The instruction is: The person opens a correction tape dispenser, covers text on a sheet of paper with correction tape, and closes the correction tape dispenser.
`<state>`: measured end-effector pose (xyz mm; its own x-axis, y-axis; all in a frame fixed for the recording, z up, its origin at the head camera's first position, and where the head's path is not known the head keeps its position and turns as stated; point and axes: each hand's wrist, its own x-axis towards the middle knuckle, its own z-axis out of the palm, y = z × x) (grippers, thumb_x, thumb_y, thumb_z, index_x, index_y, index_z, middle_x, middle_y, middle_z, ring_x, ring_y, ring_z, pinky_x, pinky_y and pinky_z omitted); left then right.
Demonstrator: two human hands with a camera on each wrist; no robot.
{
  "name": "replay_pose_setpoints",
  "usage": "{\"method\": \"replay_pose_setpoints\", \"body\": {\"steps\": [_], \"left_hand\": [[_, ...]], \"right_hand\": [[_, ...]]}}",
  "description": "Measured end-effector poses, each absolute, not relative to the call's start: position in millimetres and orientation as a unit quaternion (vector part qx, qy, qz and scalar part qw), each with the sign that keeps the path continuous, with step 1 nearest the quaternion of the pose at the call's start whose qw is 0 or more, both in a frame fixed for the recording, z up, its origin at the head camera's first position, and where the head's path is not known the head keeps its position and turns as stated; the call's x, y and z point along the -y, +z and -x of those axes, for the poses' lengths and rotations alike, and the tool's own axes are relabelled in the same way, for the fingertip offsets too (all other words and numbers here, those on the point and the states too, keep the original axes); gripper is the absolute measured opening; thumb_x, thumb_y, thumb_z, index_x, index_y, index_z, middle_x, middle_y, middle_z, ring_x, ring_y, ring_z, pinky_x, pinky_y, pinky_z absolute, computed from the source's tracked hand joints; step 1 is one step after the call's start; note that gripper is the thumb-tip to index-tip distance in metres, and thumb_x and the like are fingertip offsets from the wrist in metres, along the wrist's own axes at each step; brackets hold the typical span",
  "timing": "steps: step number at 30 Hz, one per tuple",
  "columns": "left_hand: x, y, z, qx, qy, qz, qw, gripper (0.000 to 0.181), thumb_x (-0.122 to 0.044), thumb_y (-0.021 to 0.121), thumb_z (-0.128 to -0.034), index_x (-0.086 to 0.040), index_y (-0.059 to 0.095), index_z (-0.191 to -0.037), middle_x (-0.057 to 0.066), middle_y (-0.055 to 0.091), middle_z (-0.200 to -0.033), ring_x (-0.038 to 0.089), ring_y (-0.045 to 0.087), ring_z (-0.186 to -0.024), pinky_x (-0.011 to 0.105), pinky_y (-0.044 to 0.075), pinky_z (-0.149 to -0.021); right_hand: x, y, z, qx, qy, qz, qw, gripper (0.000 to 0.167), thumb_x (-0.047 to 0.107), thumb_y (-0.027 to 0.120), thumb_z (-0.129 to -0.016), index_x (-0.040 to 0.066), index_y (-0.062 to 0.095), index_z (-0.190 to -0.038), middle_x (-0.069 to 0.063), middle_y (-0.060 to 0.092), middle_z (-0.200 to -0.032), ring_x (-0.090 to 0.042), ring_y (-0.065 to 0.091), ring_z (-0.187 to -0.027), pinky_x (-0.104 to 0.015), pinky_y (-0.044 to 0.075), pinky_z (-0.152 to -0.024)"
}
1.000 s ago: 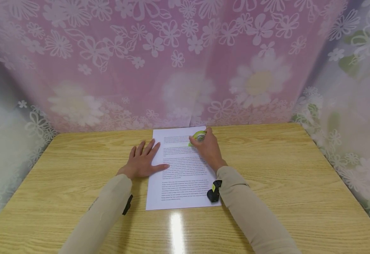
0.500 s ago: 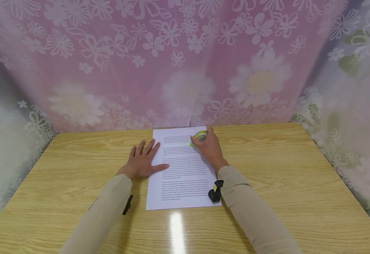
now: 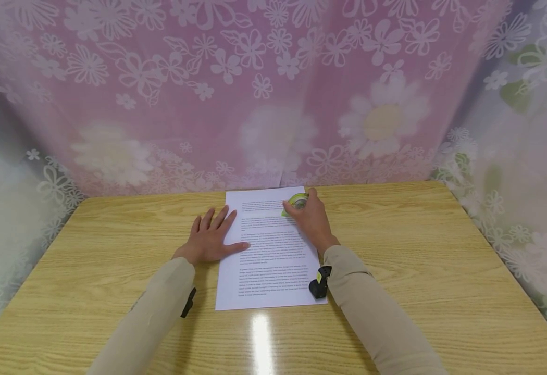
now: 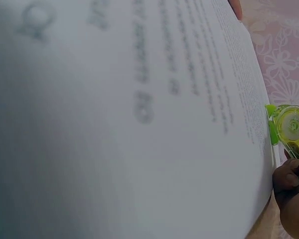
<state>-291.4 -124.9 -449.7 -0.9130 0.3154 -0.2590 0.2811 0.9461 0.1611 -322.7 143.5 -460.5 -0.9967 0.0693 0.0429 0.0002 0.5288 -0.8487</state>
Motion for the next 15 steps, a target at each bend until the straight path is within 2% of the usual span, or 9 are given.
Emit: {"method": "replay_pose_setpoints", "body": {"steps": [15], "left_hand": [[125.2,-449.7,291.1,-0.976,0.060,-0.152,0.143,0.099,-0.084,0.033,-0.0792,-0.030,-0.001,-0.154,-0.004,-0.008,-0.159,0.030,-0.011,-0.143,0.054,-0.006,-0.111]], "right_hand": [[-146.7,-461.9,323.9,0.877,0.479,0.020,0.037,0.063,0.042,0.069,-0.087,0.001,0.037,-0.122,-0.015,0.058,-0.097,-0.025,0.059,-0.078,-0.035,0.048,-0.068]]}}
